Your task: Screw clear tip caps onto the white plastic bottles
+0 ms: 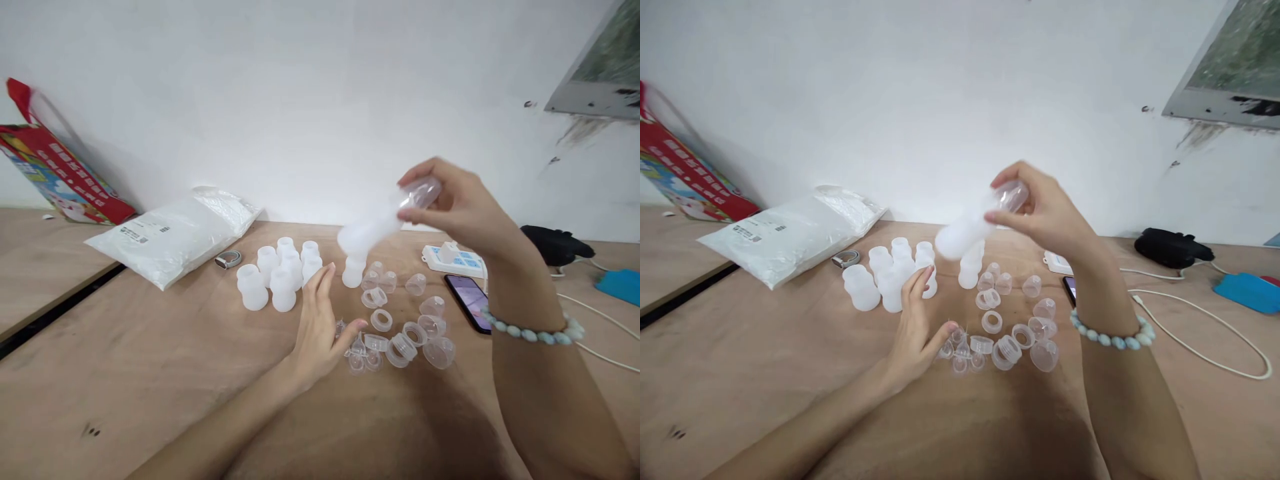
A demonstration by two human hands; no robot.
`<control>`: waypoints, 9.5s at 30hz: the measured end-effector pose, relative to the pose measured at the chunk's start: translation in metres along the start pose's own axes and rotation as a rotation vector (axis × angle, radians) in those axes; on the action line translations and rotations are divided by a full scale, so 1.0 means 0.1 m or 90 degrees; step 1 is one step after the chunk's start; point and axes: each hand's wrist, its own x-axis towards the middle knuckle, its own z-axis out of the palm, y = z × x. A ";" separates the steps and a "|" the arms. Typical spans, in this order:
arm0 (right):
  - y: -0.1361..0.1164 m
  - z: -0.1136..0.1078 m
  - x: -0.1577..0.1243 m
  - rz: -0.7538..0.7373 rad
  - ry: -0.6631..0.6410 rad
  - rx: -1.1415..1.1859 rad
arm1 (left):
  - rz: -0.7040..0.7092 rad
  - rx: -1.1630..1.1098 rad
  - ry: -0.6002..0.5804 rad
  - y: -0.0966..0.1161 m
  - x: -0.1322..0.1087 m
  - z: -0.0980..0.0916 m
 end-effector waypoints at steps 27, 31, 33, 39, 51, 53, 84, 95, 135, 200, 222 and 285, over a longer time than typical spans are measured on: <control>0.45 1.16 0.43 -0.001 -0.267 -0.407 | -0.046 0.340 0.013 -0.19 0.41 -0.45; 0.39 0.96 0.24 -0.029 -0.150 -0.365 | -0.102 0.502 -0.095 -0.27 0.52 -0.68; 0.37 0.87 0.09 -0.058 -0.061 -0.300 | -0.116 0.544 -0.120 -0.29 0.54 -0.76; 0.33 0.79 -0.54 -0.026 -0.103 -0.158 | -0.110 0.609 -0.140 -0.37 0.51 -0.90; 0.58 0.79 -1.03 0.109 -0.413 -0.283 | 0.057 0.241 -0.367 -0.14 0.52 -0.59; 0.57 0.84 -1.05 0.108 -0.432 -0.303 | 0.077 0.178 -0.434 -0.12 0.46 -0.47; 0.24 0.74 -1.04 0.091 -0.101 0.102 | -0.364 -0.443 -0.266 -0.07 0.30 -0.13; 0.14 0.79 -1.05 -0.059 -0.045 0.081 | -0.403 -0.484 -0.239 -0.16 0.29 -0.05; 0.31 1.08 -1.09 -0.006 -0.255 -0.084 | -0.350 -0.396 -0.213 -0.05 0.23 -0.07; 0.86 0.93 -1.10 0.137 -0.178 -0.254 | -0.487 -0.499 -0.196 -0.14 0.36 -0.19; 0.26 1.59 -0.43 0.108 -0.131 0.057 | -0.328 -0.549 0.205 -0.13 0.42 -0.30; 0.12 1.10 -1.17 0.107 0.027 0.293 | -0.289 -0.472 -0.307 0.15 0.18 -0.17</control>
